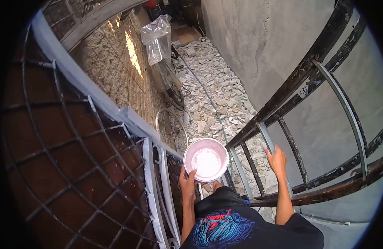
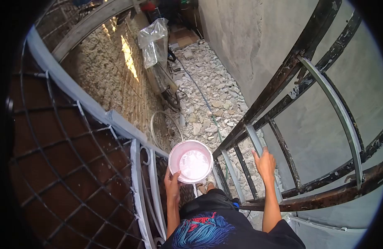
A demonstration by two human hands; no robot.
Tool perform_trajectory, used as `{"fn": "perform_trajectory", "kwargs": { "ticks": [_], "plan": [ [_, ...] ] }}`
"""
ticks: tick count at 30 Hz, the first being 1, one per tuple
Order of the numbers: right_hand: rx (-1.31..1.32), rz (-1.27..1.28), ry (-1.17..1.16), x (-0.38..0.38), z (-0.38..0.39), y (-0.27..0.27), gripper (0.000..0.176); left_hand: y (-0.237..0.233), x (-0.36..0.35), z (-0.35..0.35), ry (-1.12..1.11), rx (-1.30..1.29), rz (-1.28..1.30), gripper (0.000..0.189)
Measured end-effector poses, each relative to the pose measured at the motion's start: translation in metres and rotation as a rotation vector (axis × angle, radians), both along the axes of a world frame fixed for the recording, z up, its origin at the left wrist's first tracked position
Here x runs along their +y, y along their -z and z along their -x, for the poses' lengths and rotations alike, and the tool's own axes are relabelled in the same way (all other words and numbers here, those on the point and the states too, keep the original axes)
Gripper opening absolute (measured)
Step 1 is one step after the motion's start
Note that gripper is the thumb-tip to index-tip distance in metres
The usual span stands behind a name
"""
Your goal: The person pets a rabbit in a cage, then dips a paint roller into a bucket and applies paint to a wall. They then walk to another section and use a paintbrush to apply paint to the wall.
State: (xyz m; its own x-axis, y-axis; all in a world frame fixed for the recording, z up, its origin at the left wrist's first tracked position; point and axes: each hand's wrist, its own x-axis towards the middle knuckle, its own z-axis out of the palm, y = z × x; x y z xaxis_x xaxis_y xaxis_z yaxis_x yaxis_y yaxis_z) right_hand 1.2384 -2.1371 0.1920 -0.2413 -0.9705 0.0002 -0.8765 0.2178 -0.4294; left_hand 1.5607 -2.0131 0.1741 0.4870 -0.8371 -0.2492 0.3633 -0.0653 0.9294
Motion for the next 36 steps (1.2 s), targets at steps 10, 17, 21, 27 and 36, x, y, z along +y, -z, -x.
{"fn": "perform_trajectory", "kwargs": {
  "ticks": [10, 17, 21, 27, 36],
  "plan": [
    [-0.077, -0.174, 0.051, -0.010, -0.006, -0.023, 0.054, -0.005, -0.186, -0.013, -0.016, 0.131, 0.030, 0.045],
    [-0.097, -0.222, 0.125, -0.016, -0.009, -0.025, 0.054, 0.003, -0.282, -0.019, 0.022, 0.058, 0.029, 0.046],
    [-0.086, -0.296, 0.181, -0.017, -0.010, -0.017, 0.051, 0.027, -0.339, -0.024, 0.012, 0.086, 0.060, 0.044],
    [-0.048, -0.433, 0.282, -0.020, -0.011, -0.017, 0.046, 0.069, -0.411, -0.035, 0.036, 0.086, -0.044, 0.048],
    [0.027, -0.334, 0.290, 0.016, -0.014, 0.011, 0.039, 0.121, -0.535, -0.108, 0.107, 0.003, -0.147, 0.044]
  ]
}}
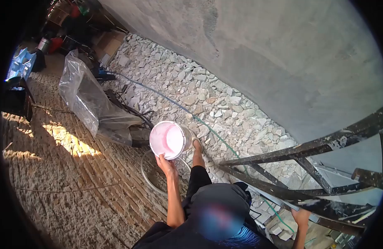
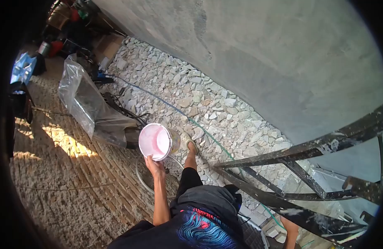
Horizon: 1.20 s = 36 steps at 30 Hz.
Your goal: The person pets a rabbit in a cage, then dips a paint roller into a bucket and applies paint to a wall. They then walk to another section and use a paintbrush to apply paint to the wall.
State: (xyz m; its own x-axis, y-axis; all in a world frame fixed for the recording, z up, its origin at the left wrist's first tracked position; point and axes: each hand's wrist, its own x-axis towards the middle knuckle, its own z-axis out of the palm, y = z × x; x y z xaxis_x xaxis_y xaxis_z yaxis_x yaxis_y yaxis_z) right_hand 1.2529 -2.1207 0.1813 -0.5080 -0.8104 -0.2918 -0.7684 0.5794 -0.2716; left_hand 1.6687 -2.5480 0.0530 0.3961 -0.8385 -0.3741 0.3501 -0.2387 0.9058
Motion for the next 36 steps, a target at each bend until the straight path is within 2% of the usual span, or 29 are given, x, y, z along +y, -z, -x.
{"fn": "perform_trajectory", "kwargs": {
  "ticks": [3, 5, 7, 10, 15, 16, 17, 21, 25, 28, 32, 36],
  "plan": [
    [0.056, 0.050, 0.054, -0.027, -0.016, -0.014, 0.027, 0.018, -0.057, -0.031, 0.015, -0.015, -0.029, 0.047],
    [0.114, -0.035, 0.150, -0.037, -0.023, -0.020, 0.031, 0.007, -0.099, -0.034, 0.025, -0.001, -0.060, 0.047],
    [0.307, -0.112, 0.167, -0.040, -0.031, -0.019, 0.017, 0.013, -0.136, -0.059, 0.067, -0.002, -0.132, 0.048],
    [0.505, -0.076, 0.222, -0.095, -0.063, -0.042, 0.017, 0.011, -0.196, -0.077, 0.112, 0.055, -0.091, 0.053],
    [0.585, 0.000, 0.352, -0.207, -0.091, -0.022, 0.019, -0.006, -0.276, -0.109, 0.117, 0.066, -0.103, 0.053],
    [0.564, 0.024, 0.369, -0.230, -0.094, -0.010, 0.019, -0.018, -0.292, -0.115, 0.185, -0.023, -0.204, 0.054],
    [0.519, 0.044, 0.387, -0.252, -0.098, 0.004, 0.019, -0.027, -0.306, -0.121, 0.253, -0.115, -0.299, 0.054],
    [0.178, 0.046, 0.483, -0.341, -0.114, 0.075, 0.020, -0.037, -0.346, -0.144, 0.145, -0.132, -0.214, 0.055],
    [-0.295, -0.081, 0.595, -0.417, -0.136, 0.142, 0.022, -0.059, -0.384, -0.148, 0.067, -0.038, -0.145, 0.056],
    [-0.601, -0.212, 0.669, -0.462, -0.149, 0.182, 0.022, -0.058, -0.420, -0.143, 0.031, -0.042, -0.109, 0.055],
    [-0.784, -0.319, 0.669, -0.527, -0.145, 0.220, 0.024, -0.067, -0.492, -0.117, -0.048, 0.028, -0.040, 0.052],
    [-0.842, -0.274, 0.631, -0.629, -0.089, 0.242, 0.025, -0.065, -0.560, -0.095, -0.097, 0.052, -0.023, 0.049]
  ]
}}
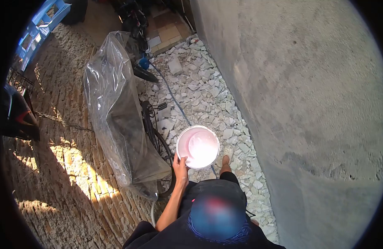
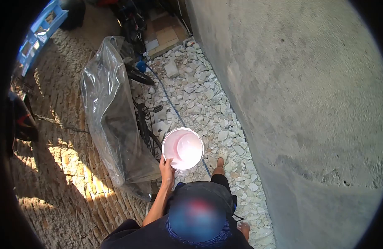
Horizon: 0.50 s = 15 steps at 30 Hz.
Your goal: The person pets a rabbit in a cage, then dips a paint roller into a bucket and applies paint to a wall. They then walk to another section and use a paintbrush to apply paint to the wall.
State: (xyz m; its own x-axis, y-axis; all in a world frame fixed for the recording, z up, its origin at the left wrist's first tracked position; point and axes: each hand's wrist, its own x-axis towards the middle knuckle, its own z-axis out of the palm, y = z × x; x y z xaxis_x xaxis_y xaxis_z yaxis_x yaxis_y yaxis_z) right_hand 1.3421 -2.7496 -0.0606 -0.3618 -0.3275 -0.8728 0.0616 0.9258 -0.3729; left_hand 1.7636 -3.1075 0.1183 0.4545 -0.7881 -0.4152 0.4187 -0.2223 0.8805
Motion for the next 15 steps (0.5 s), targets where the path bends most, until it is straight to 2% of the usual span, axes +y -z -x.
{"fn": "perform_trajectory", "kwargs": {
  "ticks": [2, 3, 4, 5, 6, 10, 11, 13, 14, 15],
  "plan": [
    [0.016, 0.050, 0.038, -0.075, 0.036, 0.004, 0.026, -0.007, -0.028, 0.005, -0.031, -0.001, -0.016, 0.050],
    [0.076, -0.028, 0.082, -0.135, 0.048, 0.001, 0.025, -0.010, -0.050, 0.008, -0.048, 0.001, 0.002, 0.050],
    [0.065, 0.076, 0.090, -0.184, 0.064, 0.011, 0.024, -0.015, -0.067, 0.010, -0.072, -0.025, 0.009, 0.051],
    [0.039, 0.114, -0.014, -0.235, 0.083, 0.022, 0.025, -0.018, -0.075, 0.011, -0.099, -0.048, -0.002, 0.052],
    [0.101, 0.192, -0.079, -0.292, 0.074, -0.003, 0.021, -0.019, -0.085, 0.007, -0.091, -0.099, -0.026, 0.053],
    [0.082, 0.407, -0.331, -0.482, 0.041, -0.025, 0.025, -0.038, -0.132, -0.002, -0.200, -0.100, 0.019, 0.053],
    [0.093, 0.443, -0.427, -0.520, 0.028, -0.026, 0.028, -0.032, -0.140, -0.009, -0.221, -0.097, 0.013, 0.053],
    [0.113, 0.509, -0.594, -0.593, -0.004, -0.031, 0.031, -0.014, -0.161, -0.025, -0.274, -0.260, 0.037, 0.049],
    [0.123, 0.536, -0.665, -0.624, -0.025, -0.037, 0.032, -0.019, -0.173, -0.031, -0.295, -0.258, 0.036, 0.050],
    [0.127, 0.533, -0.675, -0.654, -0.047, -0.043, 0.032, -0.011, -0.183, -0.042, -0.312, -0.290, 0.016, 0.051]
  ]
}}
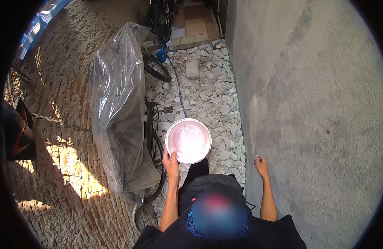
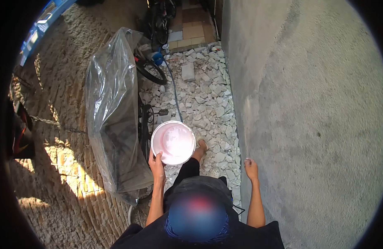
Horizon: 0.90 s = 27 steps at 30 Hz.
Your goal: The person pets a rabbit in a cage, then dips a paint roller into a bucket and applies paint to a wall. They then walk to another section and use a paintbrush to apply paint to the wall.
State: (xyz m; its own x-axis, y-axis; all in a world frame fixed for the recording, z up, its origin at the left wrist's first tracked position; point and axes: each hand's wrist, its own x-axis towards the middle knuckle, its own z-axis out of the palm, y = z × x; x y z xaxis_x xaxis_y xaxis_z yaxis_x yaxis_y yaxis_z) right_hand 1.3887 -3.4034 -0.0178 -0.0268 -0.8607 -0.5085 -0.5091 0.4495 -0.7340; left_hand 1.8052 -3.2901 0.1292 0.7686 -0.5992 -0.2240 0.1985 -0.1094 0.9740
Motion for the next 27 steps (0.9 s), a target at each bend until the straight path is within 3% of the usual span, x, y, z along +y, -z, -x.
{"fn": "perform_trajectory", "kwargs": {
  "ticks": [2, 5, 8, 12, 16, 18, 27],
  "plan": [
    [0.121, 0.214, -0.302, -0.050, -0.037, -0.007, 0.030, -0.021, -0.032, -0.012, -0.027, -0.030, 0.011, 0.050],
    [0.119, 0.207, -0.414, -0.111, -0.082, -0.019, 0.030, -0.006, -0.077, -0.047, -0.055, -0.042, -0.020, 0.048],
    [0.149, 0.142, -0.426, -0.155, -0.075, 0.037, 0.032, 0.020, -0.122, -0.093, -0.074, -0.025, -0.011, 0.048],
    [0.187, -0.442, -0.301, -0.188, -0.073, 0.025, 0.036, 0.020, -0.182, -0.134, -0.143, -0.030, -0.044, 0.048],
    [0.247, -0.540, -0.108, -0.214, -0.063, 0.034, 0.035, -0.005, -0.252, -0.174, -0.121, -0.008, -0.044, 0.050],
    [0.156, -0.524, -0.006, -0.238, -0.069, 0.027, 0.033, 0.005, -0.280, -0.193, -0.110, -0.042, -0.063, 0.050],
    [0.082, -0.495, 0.008, -0.355, -0.138, 0.039, 0.031, 0.019, -0.431, -0.240, -0.134, 0.007, -0.061, 0.049]
  ]
}}
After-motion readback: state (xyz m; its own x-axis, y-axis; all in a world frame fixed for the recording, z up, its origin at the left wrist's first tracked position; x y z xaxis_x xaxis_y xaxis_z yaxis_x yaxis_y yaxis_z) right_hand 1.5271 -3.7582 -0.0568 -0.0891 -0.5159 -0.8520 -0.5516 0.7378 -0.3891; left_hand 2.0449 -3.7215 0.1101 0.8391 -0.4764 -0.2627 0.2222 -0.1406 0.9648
